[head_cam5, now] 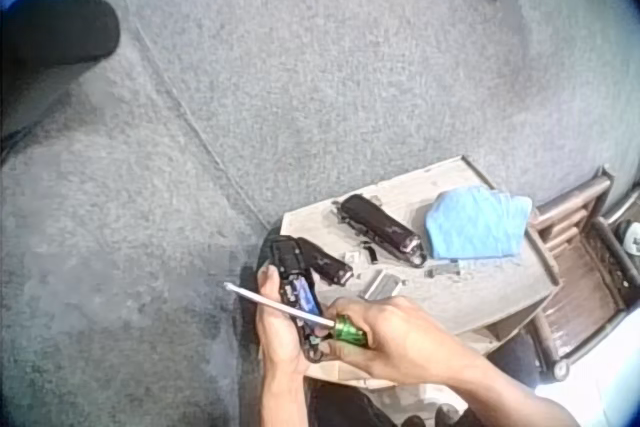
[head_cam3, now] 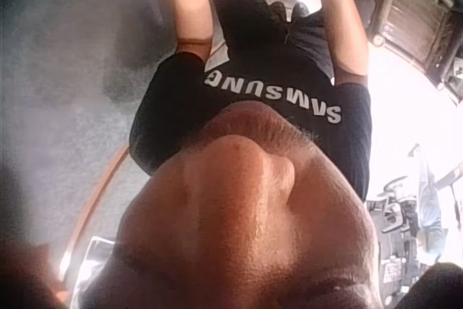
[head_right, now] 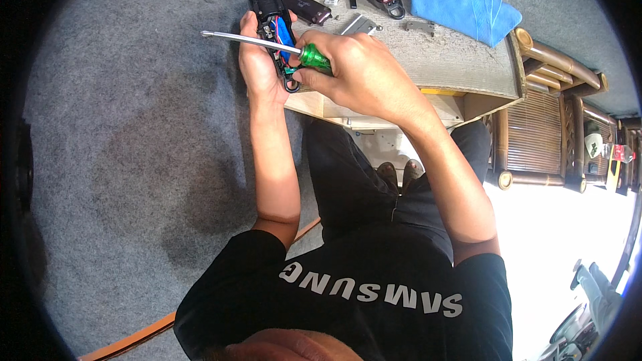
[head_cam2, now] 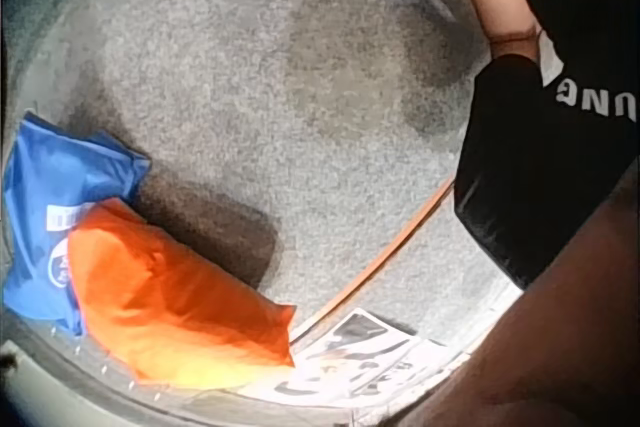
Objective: The person disassembles and repairs hair clippers using a screwdriver. The person uses the screwdriver to remove screws from the internal motor assembly, handles the clipper casing, and positions small metal components on a workbench.
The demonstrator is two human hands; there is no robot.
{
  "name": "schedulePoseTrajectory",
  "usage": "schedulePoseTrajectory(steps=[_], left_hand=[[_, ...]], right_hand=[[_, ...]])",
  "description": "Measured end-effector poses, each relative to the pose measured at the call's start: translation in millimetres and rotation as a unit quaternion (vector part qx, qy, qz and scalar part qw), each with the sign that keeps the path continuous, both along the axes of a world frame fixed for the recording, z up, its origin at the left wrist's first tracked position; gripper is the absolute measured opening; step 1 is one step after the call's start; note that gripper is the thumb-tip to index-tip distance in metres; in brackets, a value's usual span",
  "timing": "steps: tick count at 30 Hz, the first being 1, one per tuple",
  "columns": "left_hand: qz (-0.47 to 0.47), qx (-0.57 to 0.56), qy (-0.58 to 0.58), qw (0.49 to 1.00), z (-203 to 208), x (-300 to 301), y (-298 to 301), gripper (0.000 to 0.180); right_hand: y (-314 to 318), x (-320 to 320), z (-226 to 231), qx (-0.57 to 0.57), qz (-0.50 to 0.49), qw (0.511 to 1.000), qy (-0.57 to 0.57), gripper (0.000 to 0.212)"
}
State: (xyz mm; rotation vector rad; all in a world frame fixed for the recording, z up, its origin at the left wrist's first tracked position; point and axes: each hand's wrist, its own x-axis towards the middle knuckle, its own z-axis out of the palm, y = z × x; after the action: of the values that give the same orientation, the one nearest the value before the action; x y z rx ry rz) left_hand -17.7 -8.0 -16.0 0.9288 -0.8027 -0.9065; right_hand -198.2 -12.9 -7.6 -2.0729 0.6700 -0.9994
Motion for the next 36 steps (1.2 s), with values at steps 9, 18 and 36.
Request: schedulePoseTrajectory(steps=[9,18,36], left_hand=[[-0.023,0.001,-0.013,1.0,-0.8,1.3,0.1,0.036],[0.004,0.011,-0.048,0.999,6.4,-6.9,6.3,0.035],[-0.011,0.009,-0.03,0.999,7.6,-7.0,6.7,0.034]], right_hand=[[1.6,0.2,0.7,-0.007,-0.01,1.0,0.012,0.031],[3.4,0.3,0.8,-0.03,-0.022,0.999,0.037,0.032],[3.7,0.5,-1.1,-0.039,-0.022,0.998,0.034,0.031]])
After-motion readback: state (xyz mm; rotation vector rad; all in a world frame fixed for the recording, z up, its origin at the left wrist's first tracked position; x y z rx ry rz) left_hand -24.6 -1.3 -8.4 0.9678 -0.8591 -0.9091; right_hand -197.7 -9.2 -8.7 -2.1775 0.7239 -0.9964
